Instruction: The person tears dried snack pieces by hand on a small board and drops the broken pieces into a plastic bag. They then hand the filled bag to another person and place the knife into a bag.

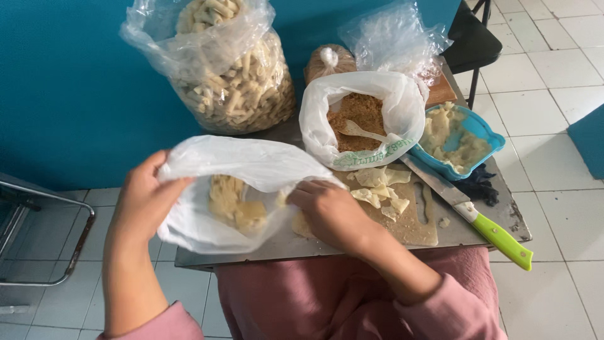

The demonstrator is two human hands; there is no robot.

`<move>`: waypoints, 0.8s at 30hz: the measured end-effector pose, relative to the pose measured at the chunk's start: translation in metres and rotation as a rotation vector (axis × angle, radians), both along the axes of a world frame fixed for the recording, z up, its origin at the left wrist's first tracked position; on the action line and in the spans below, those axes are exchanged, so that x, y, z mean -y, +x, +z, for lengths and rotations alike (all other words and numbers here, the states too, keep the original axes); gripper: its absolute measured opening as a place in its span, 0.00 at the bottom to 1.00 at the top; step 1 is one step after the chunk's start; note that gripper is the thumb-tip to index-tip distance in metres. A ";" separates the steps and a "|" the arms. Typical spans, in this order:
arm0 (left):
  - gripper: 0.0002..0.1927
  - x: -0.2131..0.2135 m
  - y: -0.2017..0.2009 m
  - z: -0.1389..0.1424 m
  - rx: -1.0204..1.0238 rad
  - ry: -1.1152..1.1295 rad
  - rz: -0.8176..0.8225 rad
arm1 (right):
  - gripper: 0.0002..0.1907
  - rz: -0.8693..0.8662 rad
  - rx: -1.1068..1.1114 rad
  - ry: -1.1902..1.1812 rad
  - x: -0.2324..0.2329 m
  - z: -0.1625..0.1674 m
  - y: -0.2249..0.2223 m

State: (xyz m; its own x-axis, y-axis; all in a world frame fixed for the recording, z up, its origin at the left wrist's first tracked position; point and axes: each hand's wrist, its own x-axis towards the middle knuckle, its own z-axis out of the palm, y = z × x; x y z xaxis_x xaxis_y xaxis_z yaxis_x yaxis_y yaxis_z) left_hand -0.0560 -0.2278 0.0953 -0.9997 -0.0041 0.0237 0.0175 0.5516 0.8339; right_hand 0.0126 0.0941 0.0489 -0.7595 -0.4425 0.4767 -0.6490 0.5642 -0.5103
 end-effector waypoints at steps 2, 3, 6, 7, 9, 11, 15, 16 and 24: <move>0.23 0.003 0.026 -0.002 0.040 0.267 -0.169 | 0.13 0.067 -0.009 -0.058 -0.020 0.019 0.024; 0.25 0.004 0.041 -0.005 0.060 0.266 -0.113 | 0.12 0.084 0.035 -0.080 -0.031 0.027 0.043; 0.29 0.000 0.095 -0.018 0.120 0.353 -0.019 | 0.16 0.114 0.037 -0.060 -0.072 0.046 0.101; 0.30 -0.004 0.119 -0.022 0.137 0.439 -0.031 | 0.17 0.136 -0.034 -0.020 -0.089 0.049 0.120; 0.30 -0.033 0.146 -0.037 0.185 0.572 -0.096 | 0.14 0.075 0.010 -0.041 -0.120 0.049 0.164; 0.30 -0.088 0.167 -0.064 0.255 0.660 -0.203 | 0.11 0.023 0.010 -0.042 -0.158 0.041 0.191; 0.27 -0.184 0.191 -0.108 0.357 0.857 -0.440 | 0.13 -0.235 0.011 0.086 -0.218 0.012 0.251; 0.24 -0.201 0.189 -0.117 0.371 0.912 -0.493 | 0.12 -0.280 0.027 0.105 -0.230 0.005 0.268; 0.20 -0.248 0.191 -0.170 1.126 1.215 -0.522 | 0.29 -0.369 0.610 0.117 -0.252 -0.061 0.328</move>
State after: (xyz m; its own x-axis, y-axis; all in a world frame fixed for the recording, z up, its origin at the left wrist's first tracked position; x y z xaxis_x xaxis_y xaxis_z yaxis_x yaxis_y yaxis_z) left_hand 0.1355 0.0204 -0.0745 -0.4245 0.8125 -0.3995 -0.8584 -0.2209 0.4629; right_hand 0.3401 0.3465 -0.0119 -0.9850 -0.1285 -0.1149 -0.0247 0.7649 -0.6437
